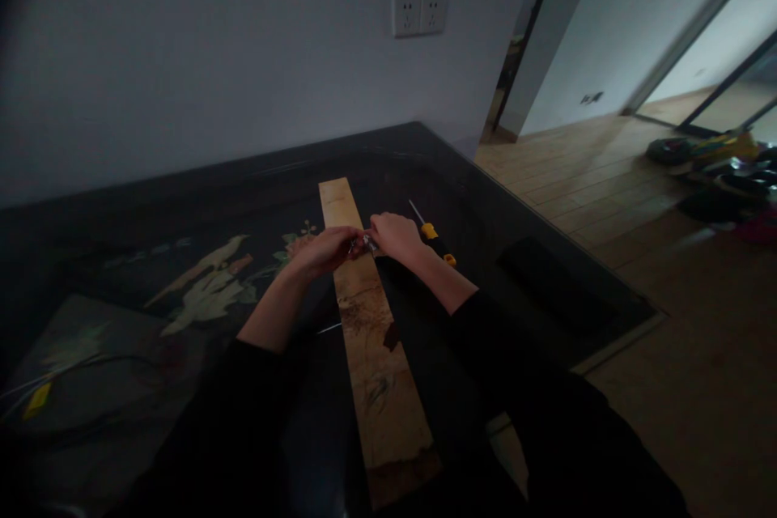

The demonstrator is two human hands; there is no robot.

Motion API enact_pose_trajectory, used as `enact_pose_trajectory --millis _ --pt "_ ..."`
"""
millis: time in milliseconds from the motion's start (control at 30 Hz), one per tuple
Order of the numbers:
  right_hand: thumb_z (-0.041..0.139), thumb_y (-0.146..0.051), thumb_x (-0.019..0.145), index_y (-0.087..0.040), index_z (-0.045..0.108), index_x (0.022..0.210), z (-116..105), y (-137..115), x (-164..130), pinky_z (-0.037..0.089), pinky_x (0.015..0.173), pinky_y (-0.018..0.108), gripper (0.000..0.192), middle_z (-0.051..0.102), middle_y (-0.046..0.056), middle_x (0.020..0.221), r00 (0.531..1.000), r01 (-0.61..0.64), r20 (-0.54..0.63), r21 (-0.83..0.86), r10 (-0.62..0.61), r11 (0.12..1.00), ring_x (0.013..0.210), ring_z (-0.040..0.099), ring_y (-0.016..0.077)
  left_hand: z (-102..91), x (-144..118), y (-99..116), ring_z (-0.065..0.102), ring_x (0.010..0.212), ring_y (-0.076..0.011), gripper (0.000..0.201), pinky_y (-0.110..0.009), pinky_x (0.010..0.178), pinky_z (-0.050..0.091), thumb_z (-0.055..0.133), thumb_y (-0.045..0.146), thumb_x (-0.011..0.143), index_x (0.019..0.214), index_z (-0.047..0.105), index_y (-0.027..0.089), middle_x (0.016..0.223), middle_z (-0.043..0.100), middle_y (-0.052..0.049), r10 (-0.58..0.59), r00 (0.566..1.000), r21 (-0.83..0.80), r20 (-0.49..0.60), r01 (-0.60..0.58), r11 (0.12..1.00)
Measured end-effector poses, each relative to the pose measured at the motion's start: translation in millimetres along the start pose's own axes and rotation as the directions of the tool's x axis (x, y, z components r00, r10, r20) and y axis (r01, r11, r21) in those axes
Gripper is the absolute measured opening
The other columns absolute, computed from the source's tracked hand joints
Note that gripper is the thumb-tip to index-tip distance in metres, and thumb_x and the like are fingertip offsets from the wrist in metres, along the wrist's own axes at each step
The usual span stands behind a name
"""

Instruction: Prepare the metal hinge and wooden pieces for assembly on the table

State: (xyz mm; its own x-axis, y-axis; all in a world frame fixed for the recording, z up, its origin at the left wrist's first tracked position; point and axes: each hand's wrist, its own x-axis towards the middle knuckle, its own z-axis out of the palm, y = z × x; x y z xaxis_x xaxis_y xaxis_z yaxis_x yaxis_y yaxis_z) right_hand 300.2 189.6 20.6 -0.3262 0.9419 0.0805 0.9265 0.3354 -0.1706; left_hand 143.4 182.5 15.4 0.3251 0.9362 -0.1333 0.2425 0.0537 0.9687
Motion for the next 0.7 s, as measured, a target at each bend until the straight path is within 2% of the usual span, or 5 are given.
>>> enact_pose_trajectory --millis 167,333,400,533,700 --pt "0.043 -0.039 0.096 -0.017 0.068 0.097 2.0 -4.5 8.3 0.043 0.068 0.033 0.033 0.070 0.016 0.102 0.999 0.005 0.037 -0.058 -0.003 0.998 0.092 0.067 0.0273 -2.3 5.3 -3.9 0.052 0.056 -0.0130 0.023 -0.025 0.057 0.042 0.039 0.008 0.080 0.070 0.057 0.016 0.060 0.055 -0.002 0.014 0.994 0.160 -0.112 0.004 0.987" --pt "0.041 -0.040 0.098 -0.016 0.067 0.102 3.1 -6.8 8.7 0.044 0.073 0.031 0.035 0.070 0.017 0.105 0.998 0.017 0.058 -0.088 -0.011 0.996 0.097 0.067 0.0252 3.2 0.8 -4.6 0.060 0.084 -0.0224 0.011 -0.032 0.077 0.043 0.049 0.012 0.084 0.081 0.058 0.017 0.079 0.063 -0.007 0.099 0.969 0.390 -0.225 -0.004 0.921" --pt "0.041 -0.038 0.098 -0.016 0.066 0.104 2.8 -6.5 7.7 0.045 0.074 0.031 0.034 0.070 0.017 0.106 0.998 0.016 0.059 -0.095 -0.010 0.995 0.098 0.067 0.0252 7.0 -3.5 -4.6 0.062 0.088 -0.0247 0.014 -0.034 0.079 0.043 0.054 0.016 0.084 0.097 0.059 0.016 0.086 0.066 -0.008 0.121 0.968 0.464 -0.220 -0.006 0.886" --pt "0.039 -0.034 0.098 -0.016 0.063 0.109 1.2 -3.9 6.9 0.046 0.075 0.032 0.032 0.070 0.016 0.108 0.998 0.018 0.067 -0.096 -0.011 0.995 0.100 0.066 0.0266 11.9 -9.4 -4.4 0.066 0.092 -0.0261 0.040 -0.033 0.077 0.046 0.060 0.028 0.087 0.124 0.051 0.016 0.099 0.070 -0.012 0.153 0.976 0.652 -0.158 -0.013 0.758" --pt "0.039 -0.033 0.097 -0.016 0.061 0.111 -2.7 -2.2 5.9 0.046 0.074 0.033 0.031 0.069 0.014 0.108 0.996 0.031 0.082 -0.090 -0.023 0.995 0.098 0.067 0.0268 13.5 -10.7 -3.1 0.067 0.102 -0.0273 0.044 -0.032 0.079 0.048 0.062 0.031 0.086 0.128 0.054 0.018 0.111 0.071 -0.013 0.164 0.980 0.763 -0.113 -0.020 0.646"
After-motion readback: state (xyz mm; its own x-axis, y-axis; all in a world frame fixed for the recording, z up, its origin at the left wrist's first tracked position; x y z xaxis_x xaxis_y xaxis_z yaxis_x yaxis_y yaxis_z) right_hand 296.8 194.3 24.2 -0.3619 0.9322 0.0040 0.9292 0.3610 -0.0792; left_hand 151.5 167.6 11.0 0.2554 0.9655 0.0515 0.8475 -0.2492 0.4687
